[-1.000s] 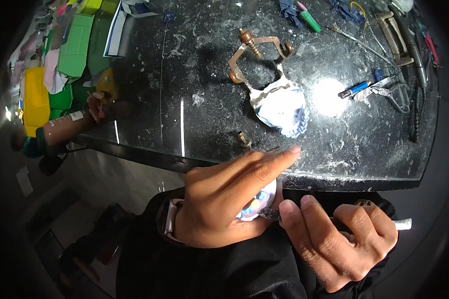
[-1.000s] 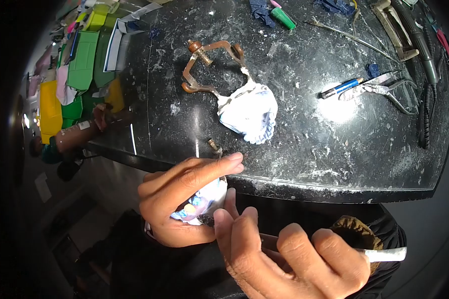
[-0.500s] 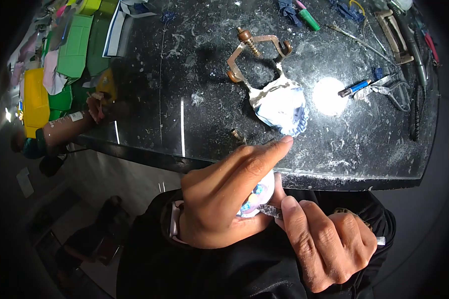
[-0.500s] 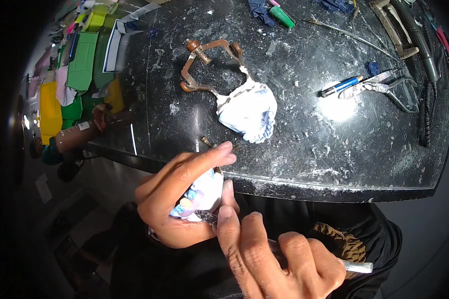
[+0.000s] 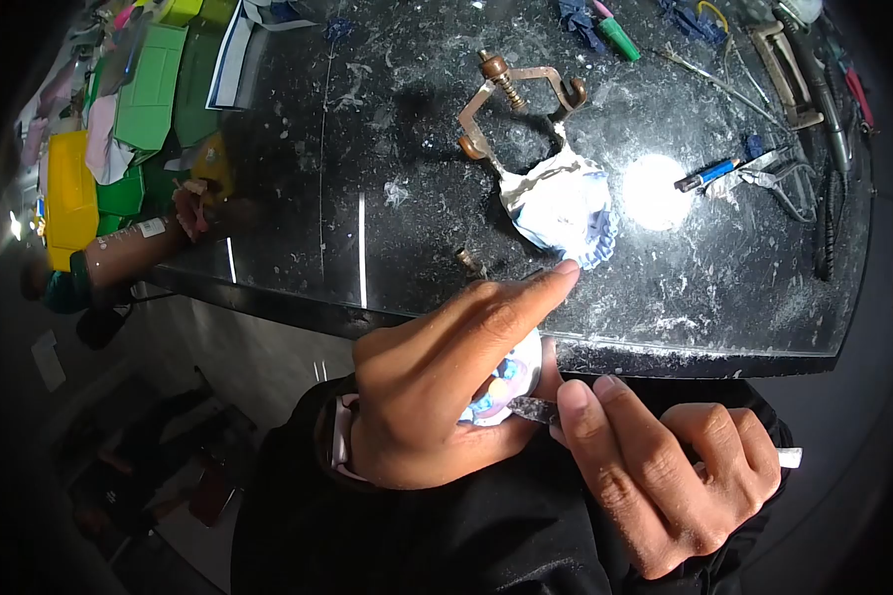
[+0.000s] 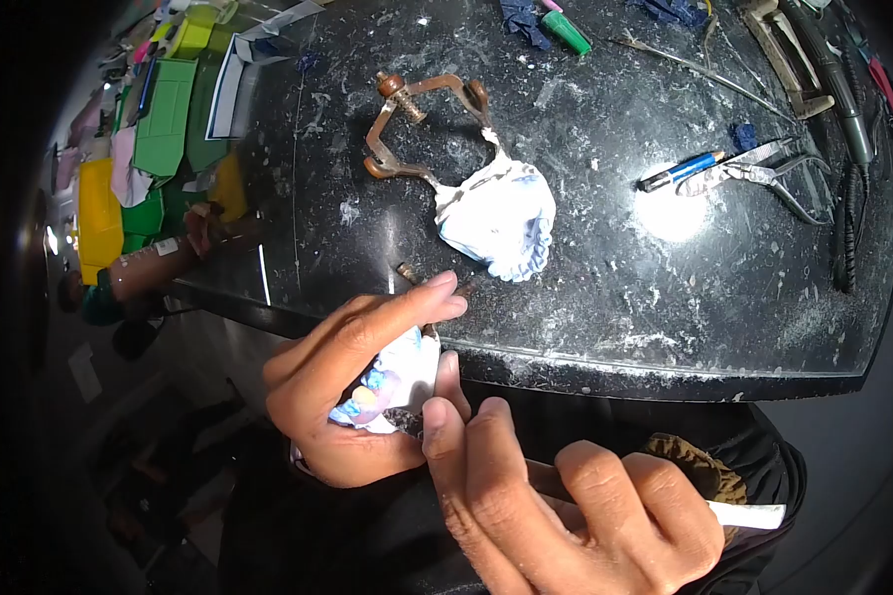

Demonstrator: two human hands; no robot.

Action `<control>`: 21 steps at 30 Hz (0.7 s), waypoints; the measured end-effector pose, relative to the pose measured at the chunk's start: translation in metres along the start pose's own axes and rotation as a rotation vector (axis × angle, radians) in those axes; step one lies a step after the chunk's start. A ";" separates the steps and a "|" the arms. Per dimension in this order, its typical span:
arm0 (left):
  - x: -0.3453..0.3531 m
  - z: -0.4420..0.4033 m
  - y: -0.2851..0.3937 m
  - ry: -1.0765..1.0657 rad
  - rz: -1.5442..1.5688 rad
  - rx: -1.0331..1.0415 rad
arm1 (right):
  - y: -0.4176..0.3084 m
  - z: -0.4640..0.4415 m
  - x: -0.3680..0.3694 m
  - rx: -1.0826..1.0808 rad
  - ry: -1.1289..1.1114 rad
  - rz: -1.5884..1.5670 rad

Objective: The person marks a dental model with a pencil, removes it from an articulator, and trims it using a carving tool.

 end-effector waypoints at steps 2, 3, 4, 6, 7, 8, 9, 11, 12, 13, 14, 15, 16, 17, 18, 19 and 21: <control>0.002 0.000 -0.002 0.035 0.011 0.034 | 0.000 -0.001 -0.001 -0.014 -0.021 0.001; 0.003 0.001 -0.002 0.052 0.017 0.049 | 0.000 -0.002 -0.002 -0.017 -0.031 -0.002; 0.003 0.001 -0.002 0.056 0.011 0.043 | -0.001 -0.002 -0.002 -0.020 -0.040 -0.005; 0.005 0.001 -0.001 0.065 -0.002 0.029 | -0.003 0.000 0.000 0.007 -0.051 -0.007; 0.005 0.001 0.000 0.075 0.001 0.032 | -0.004 0.001 0.002 0.021 -0.054 -0.006; 0.006 0.000 0.001 0.085 0.004 0.035 | -0.004 0.003 0.003 0.033 -0.044 -0.024; 0.007 0.000 0.001 0.094 0.007 0.039 | -0.004 0.005 0.005 0.045 -0.032 -0.043; 0.007 0.001 0.001 0.092 0.016 0.026 | -0.005 0.005 0.005 0.085 -0.050 -0.082; 0.007 0.001 0.001 0.091 0.021 0.020 | -0.006 0.005 0.003 0.113 -0.080 -0.103; 0.007 0.001 0.001 0.090 0.010 0.015 | -0.007 0.004 0.002 0.140 -0.110 -0.124; 0.007 0.002 0.001 0.090 0.000 0.011 | -0.007 0.004 0.002 0.154 -0.122 -0.135; 0.007 0.002 0.001 0.090 -0.011 0.007 | -0.007 0.004 0.002 0.166 -0.134 -0.147; 0.007 0.002 0.001 0.102 -0.015 0.009 | -0.007 0.004 0.002 0.179 -0.146 -0.157; 0.008 0.002 0.001 0.114 -0.019 0.012 | -0.007 0.006 0.003 0.175 -0.108 -0.157; 0.009 0.002 0.000 0.126 -0.023 0.015 | -0.007 0.009 0.007 0.171 -0.069 -0.156; 0.009 0.003 -0.001 0.128 -0.020 0.030 | -0.005 0.010 0.009 0.167 -0.031 -0.156; 0.009 0.003 -0.003 0.130 -0.014 0.058 | 0.000 0.005 0.003 0.109 -0.037 -0.128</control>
Point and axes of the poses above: each hand's wrist, its own z-axis away from the middle knuckle, its own x-axis out of the palm, y = z × x, the point moved 2 cm from there along -z, towards the middle knuckle, and after that the axes turned 4 degrees about x, right-handed, at the moved point
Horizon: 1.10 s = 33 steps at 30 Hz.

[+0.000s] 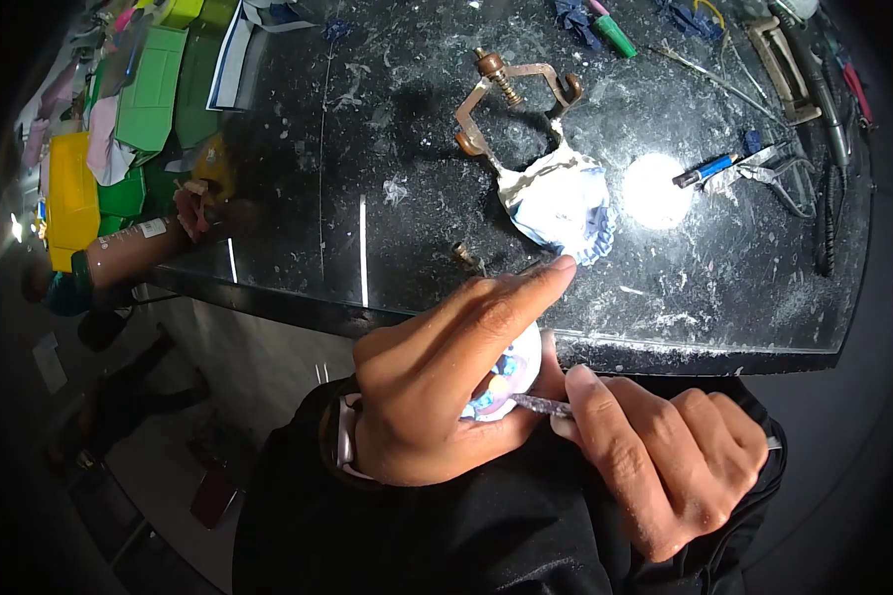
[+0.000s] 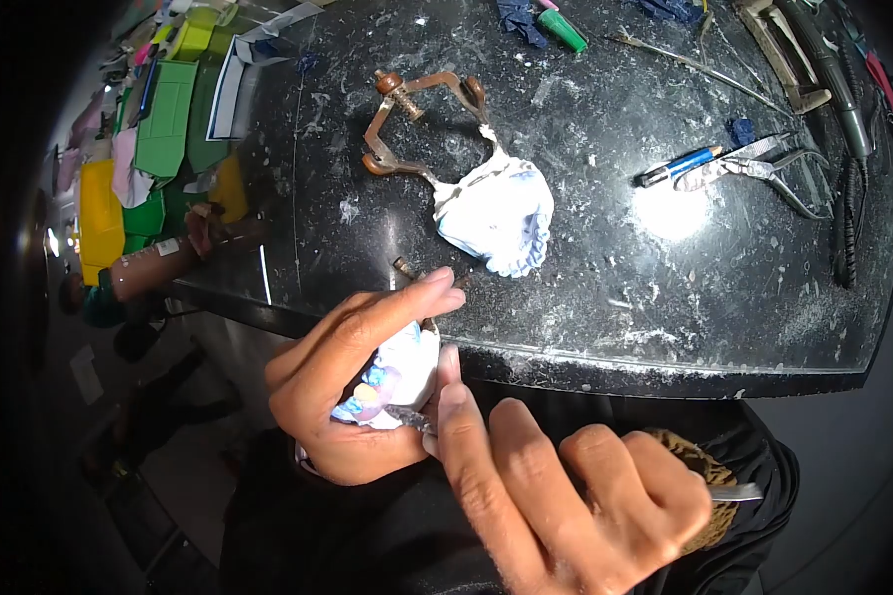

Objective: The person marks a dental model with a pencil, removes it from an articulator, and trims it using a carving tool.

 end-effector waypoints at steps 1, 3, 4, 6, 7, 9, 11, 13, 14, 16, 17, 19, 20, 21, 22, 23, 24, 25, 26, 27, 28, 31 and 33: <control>0.000 0.000 0.000 0.000 -0.003 0.003 | 0.002 -0.002 -0.002 -0.029 -0.004 0.015; 0.000 0.000 0.001 0.001 -0.009 0.008 | 0.003 -0.002 -0.001 -0.071 0.043 0.066; 0.000 0.000 0.001 0.000 -0.011 0.009 | 0.003 -0.002 -0.001 -0.092 0.066 0.093; 0.000 0.000 0.001 -0.003 -0.015 0.011 | 0.003 -0.001 0.000 -0.114 0.091 0.137; -0.001 0.000 0.000 -0.003 -0.010 0.013 | 0.003 -0.001 0.000 -0.125 0.103 0.159; -0.001 0.000 0.000 -0.005 -0.001 0.020 | 0.002 -0.003 -0.001 -0.116 0.080 0.151; -0.001 0.000 0.000 -0.010 0.008 0.019 | 0.000 -0.004 -0.001 -0.116 0.070 0.150; -0.001 0.001 0.000 -0.015 0.000 0.020 | 0.000 -0.004 0.000 -0.124 0.073 0.156; -0.001 0.001 0.001 -0.019 -0.012 0.020 | -0.001 -0.003 0.000 -0.118 0.066 0.159; 0.001 0.002 0.001 -0.013 -0.031 0.027 | -0.004 -0.001 0.002 -0.110 0.053 0.168; 0.002 0.002 0.001 -0.006 -0.037 0.033 | -0.004 -0.001 0.002 -0.102 0.035 0.147; 0.002 0.002 0.001 -0.002 -0.034 0.044 | -0.005 0.003 0.005 -0.050 0.042 0.116; 0.001 0.002 0.000 -0.008 -0.026 0.051 | -0.005 0.004 0.007 -0.024 0.046 0.101; 0.001 0.003 0.000 -0.011 -0.028 0.055 | -0.006 0.002 0.005 0.000 0.011 0.055; 0.001 0.003 0.000 -0.013 -0.029 0.059 | -0.005 0.003 0.006 0.012 0.018 0.030; 0.001 0.003 -0.001 -0.013 -0.039 0.063 | -0.005 0.004 0.007 0.025 0.026 0.006; 0.001 0.003 -0.001 -0.012 -0.051 0.066 | -0.005 0.004 0.008 0.036 0.034 -0.018; 0.000 0.003 -0.001 -0.025 -0.044 0.063 | -0.004 0.004 0.009 0.041 0.029 -0.045; -0.001 0.003 -0.002 -0.037 -0.037 0.060 | -0.002 0.003 0.009 0.045 0.023 -0.072; -0.002 0.003 -0.003 -0.049 -0.029 0.057 | 0.000 0.003 0.009 0.048 0.017 -0.098; -0.003 0.002 -0.003 -0.057 -0.022 0.057 | 0.002 0.002 0.009 0.011 0.025 -0.093; -0.007 0.000 -0.003 -0.068 -0.013 0.062 | 0.013 -0.002 0.006 -0.109 0.044 0.019; -0.008 0.002 -0.005 -0.058 -0.028 0.075 | 0.013 -0.007 0.002 -0.112 -0.005 0.038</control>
Point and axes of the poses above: each hand's wrist, its own z-axis away from the middle knuckle, its own x-axis out of the palm, y = z × x, the point moved 2 cm from there along -z, towards the middle knuckle, and after that the axes turned 4 degrees about x, right-handed, at the moved point
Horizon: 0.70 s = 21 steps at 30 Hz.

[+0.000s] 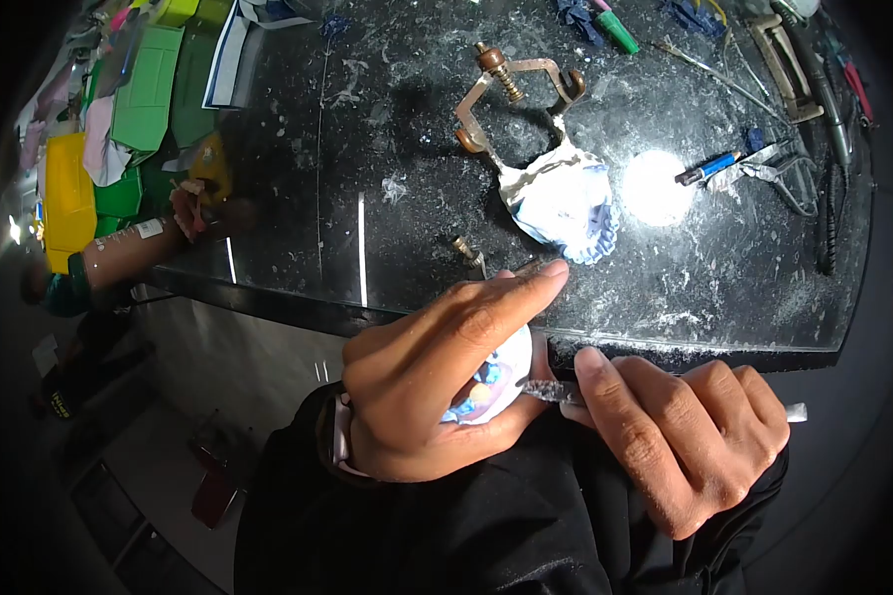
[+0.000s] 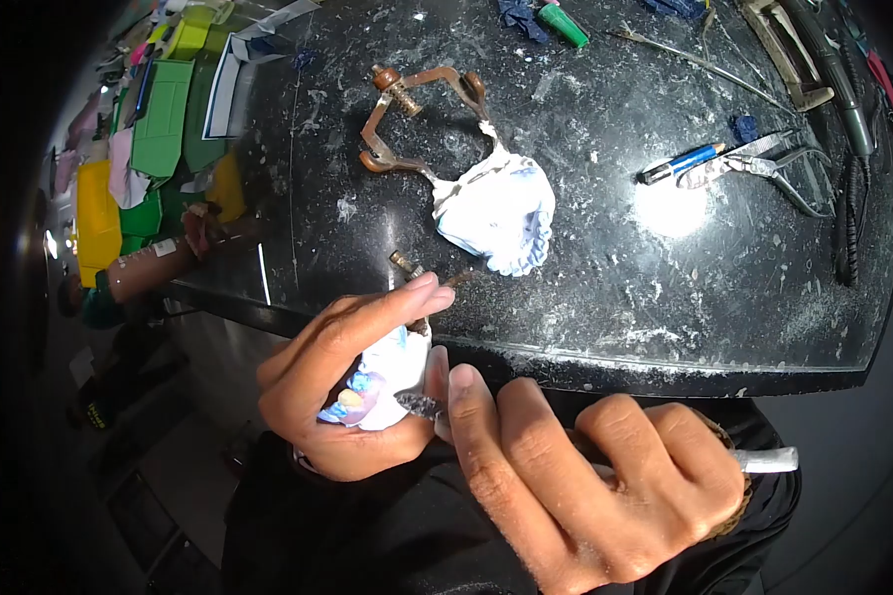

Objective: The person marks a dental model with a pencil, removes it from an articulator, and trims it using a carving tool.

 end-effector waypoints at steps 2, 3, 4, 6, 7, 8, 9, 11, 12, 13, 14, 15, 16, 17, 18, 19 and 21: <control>0.000 0.000 0.001 0.004 -0.005 -0.017 | -0.002 0.003 0.002 0.022 0.004 0.047; 0.000 -0.001 0.002 0.007 -0.008 -0.024 | -0.002 0.002 0.002 0.017 0.013 0.052; 0.001 0.000 0.001 0.012 -0.013 -0.019 | -0.002 0.001 0.002 0.012 0.022 0.056; 0.001 0.002 0.000 0.023 -0.020 -0.010 | -0.004 -0.001 0.002 0.008 0.023 0.058; 0.001 0.001 0.001 0.018 -0.016 -0.015 | -0.004 -0.003 0.001 0.009 0.015 0.056; 0.001 0.001 0.001 0.012 -0.012 -0.020 | -0.005 -0.003 0.001 0.011 0.007 0.054; 0.001 0.001 0.002 0.007 -0.009 -0.025 | -0.004 -0.004 0.002 -0.008 0.019 0.057; 0.000 0.002 0.001 -0.008 -0.003 -0.013 | -0.003 -0.005 0.003 -0.046 0.043 0.063; 0.000 0.002 0.000 -0.015 -0.001 -0.008 | -0.002 -0.006 0.003 -0.083 0.033 0.068; 0.001 0.002 0.000 -0.013 0.000 0.014 | 0.000 -0.008 0.001 -0.121 0.023 0.073; 0.002 0.003 -0.001 -0.010 0.000 0.035 | 0.001 -0.009 0.000 -0.158 0.012 0.078; 0.002 0.003 -0.001 -0.008 0.000 0.057 | 0.002 -0.009 0.001 -0.167 0.022 0.067; 0.002 0.003 -0.001 -0.014 0.002 0.066 | 0.003 -0.009 0.003 -0.177 0.033 0.057; 0.002 0.003 -0.002 -0.021 0.002 0.073 | 0.003 -0.008 0.005 -0.187 0.044 0.046; 0.001 0.003 -0.002 -0.028 0.003 0.081 | 0.002 -0.006 0.009 -0.178 0.079 0.043; 0.000 0.003 -0.002 -0.036 0.006 0.081 | 0.001 -0.003 0.013 -0.170 0.114 0.040; -0.001 0.003 -0.002 -0.054 0.012 0.081 | 0.001 0.001 0.019 -0.144 0.143 -0.003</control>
Point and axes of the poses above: each hand's wrist, its own z-axis away from the middle knuckle, its own x-axis out of the palm, y = z × x, the point moved 2 cm from there along -z, towards the middle knuckle, and after that the axes turned 4 degrees about x, right-handed, at the moved point
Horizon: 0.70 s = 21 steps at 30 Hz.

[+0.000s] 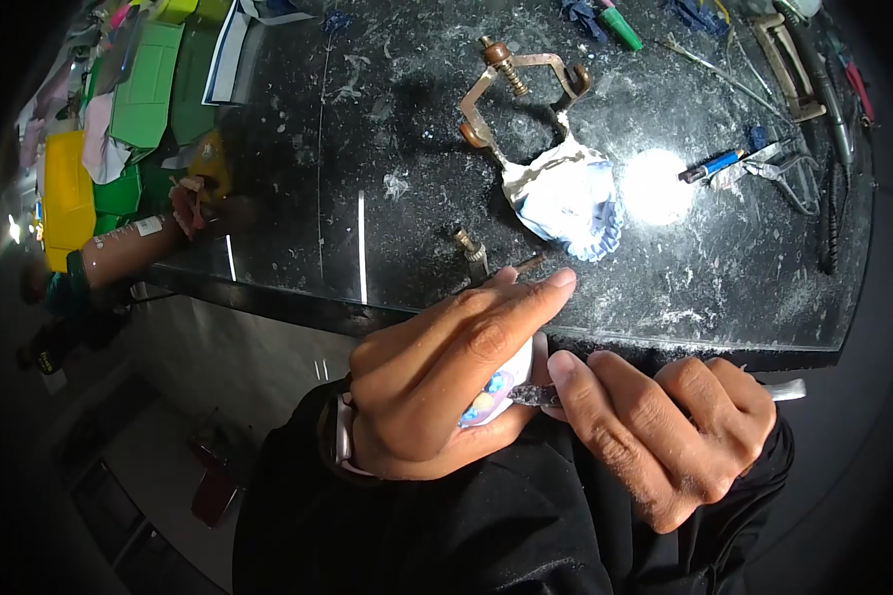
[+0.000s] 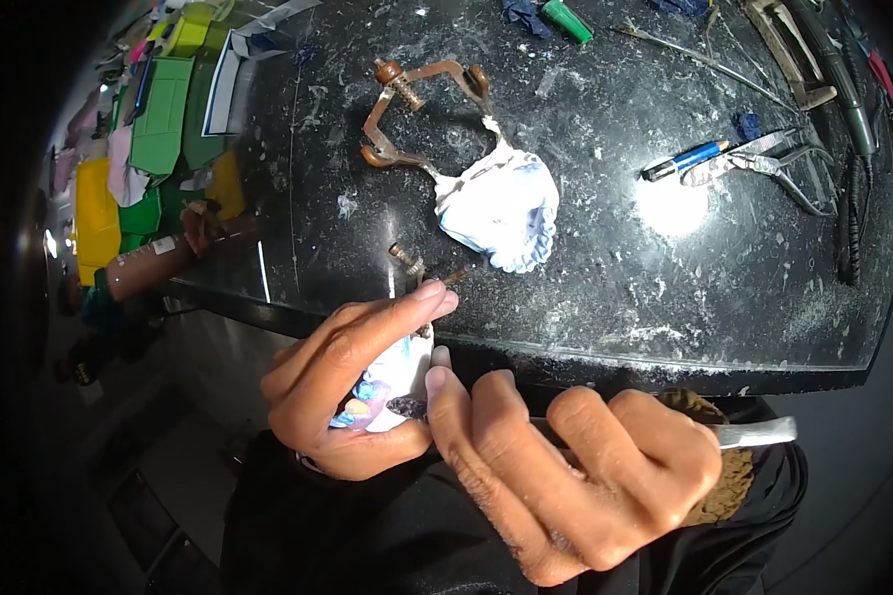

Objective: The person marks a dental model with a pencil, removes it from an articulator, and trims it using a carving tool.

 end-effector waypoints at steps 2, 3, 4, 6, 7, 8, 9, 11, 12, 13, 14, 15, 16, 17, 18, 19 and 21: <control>-0.001 0.000 -0.001 -0.017 -0.007 0.009 | 0.000 0.003 0.002 0.041 -0.008 -0.073; -0.001 0.000 -0.001 -0.026 -0.011 0.013 | -0.001 0.004 0.003 0.048 0.006 -0.067; -0.002 0.001 -0.001 -0.029 -0.002 0.012 | -0.001 0.006 0.003 0.072 0.006 -0.093; -0.002 0.000 -0.002 -0.036 0.017 0.009 | 0.000 0.009 0.003 0.120 0.004 -0.144; -0.002 0.000 -0.001 -0.032 0.014 0.001 | 0.001 0.010 0.003 0.138 -0.016 -0.172; -0.002 -0.001 -0.001 -0.029 0.011 -0.007 | 0.003 0.009 0.002 0.155 -0.037 -0.201; -0.002 -0.001 -0.001 -0.025 0.007 -0.014 | 0.004 0.008 0.002 0.173 -0.056 -0.229; -0.002 -0.001 -0.001 -0.021 0.017 -0.027 | 0.005 0.003 -0.004 0.120 -0.062 -0.126; -0.003 0.000 -0.001 -0.020 0.021 -0.035 | 0.003 -0.002 -0.008 0.095 -0.086 -0.061; -0.003 0.001 -0.001 -0.025 0.019 -0.045 | 0.002 -0.006 -0.012 0.068 -0.108 0.003; -0.003 0.002 -0.001 -0.030 0.018 -0.053 | 0.000 -0.007 -0.013 0.062 -0.101 0.014; -0.003 0.002 -0.001 -0.035 0.017 -0.061 | -0.001 -0.007 -0.013 0.057 -0.093 0.026; -0.003 0.002 -0.001 -0.030 0.018 -0.065 | -0.002 -0.006 -0.013 0.052 -0.085 0.038; -0.002 0.002 0.000 -0.026 0.020 -0.069 | -0.003 -0.006 -0.014 0.041 -0.085 0.043; -0.002 0.001 0.001 -0.021 0.022 -0.074 | -0.004 -0.006 -0.014 0.041 -0.075 0.057; -0.002 0.002 0.001 -0.022 0.022 -0.071 | -0.006 -0.007 -0.014 0.042 -0.066 0.071; -0.002 0.002 0.000 -0.023 0.020 -0.066 | -0.009 -0.009 -0.015 0.048 -0.076 0.097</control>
Point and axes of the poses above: each hand's wrist, its own z-axis away from the middle knuckle, its own x-axis out of the palm, y = z × x, the point moved 2 cm from there along -z, towards the middle knuckle, and after that the axes turned 4 degrees about x, right-handed, at the moved point
